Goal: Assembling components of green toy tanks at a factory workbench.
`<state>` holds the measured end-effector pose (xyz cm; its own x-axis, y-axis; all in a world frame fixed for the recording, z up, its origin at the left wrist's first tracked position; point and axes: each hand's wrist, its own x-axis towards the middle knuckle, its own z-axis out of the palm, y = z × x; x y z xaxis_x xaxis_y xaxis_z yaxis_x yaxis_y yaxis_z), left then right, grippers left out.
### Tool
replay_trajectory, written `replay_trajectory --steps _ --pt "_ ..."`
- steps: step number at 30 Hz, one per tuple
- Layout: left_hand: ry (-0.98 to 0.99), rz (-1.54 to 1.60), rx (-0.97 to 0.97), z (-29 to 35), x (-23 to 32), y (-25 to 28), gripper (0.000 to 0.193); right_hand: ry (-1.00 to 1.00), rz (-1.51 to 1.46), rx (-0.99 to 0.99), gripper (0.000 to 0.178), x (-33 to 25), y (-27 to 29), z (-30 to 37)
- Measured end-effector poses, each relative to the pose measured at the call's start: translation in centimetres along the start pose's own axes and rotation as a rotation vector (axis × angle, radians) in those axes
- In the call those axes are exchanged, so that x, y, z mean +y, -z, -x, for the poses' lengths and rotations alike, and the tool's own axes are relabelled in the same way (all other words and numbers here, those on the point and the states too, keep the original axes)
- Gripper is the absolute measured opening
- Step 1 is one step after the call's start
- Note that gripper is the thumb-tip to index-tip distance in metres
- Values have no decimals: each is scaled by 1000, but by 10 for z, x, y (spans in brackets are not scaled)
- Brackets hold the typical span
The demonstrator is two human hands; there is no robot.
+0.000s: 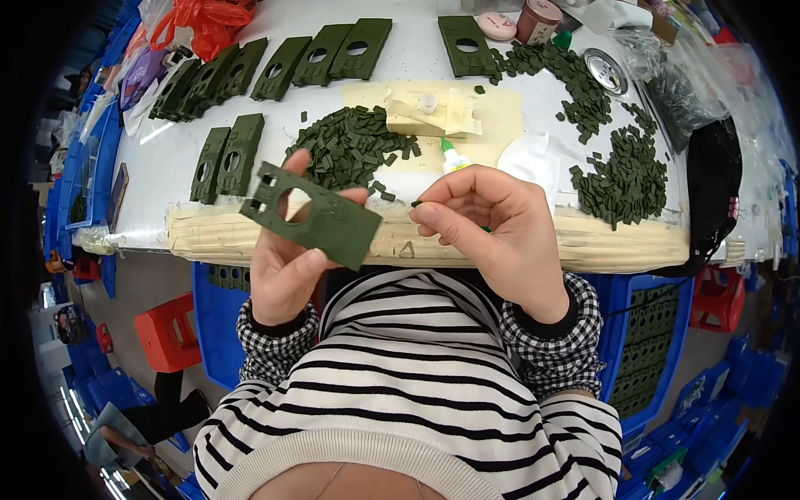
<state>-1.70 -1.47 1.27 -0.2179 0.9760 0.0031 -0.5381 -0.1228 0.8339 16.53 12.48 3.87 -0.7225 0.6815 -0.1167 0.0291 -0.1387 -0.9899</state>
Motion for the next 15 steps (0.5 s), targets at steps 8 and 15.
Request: replay_trajectory --steps 8,15 --pt "251 -58 -231 -4 -12 -13 84 120 -62 -129 9 8 6 -5" --pt "213 -148 -295 -3 -30 -17 81 272 197 -76 7 5 -1 -5"
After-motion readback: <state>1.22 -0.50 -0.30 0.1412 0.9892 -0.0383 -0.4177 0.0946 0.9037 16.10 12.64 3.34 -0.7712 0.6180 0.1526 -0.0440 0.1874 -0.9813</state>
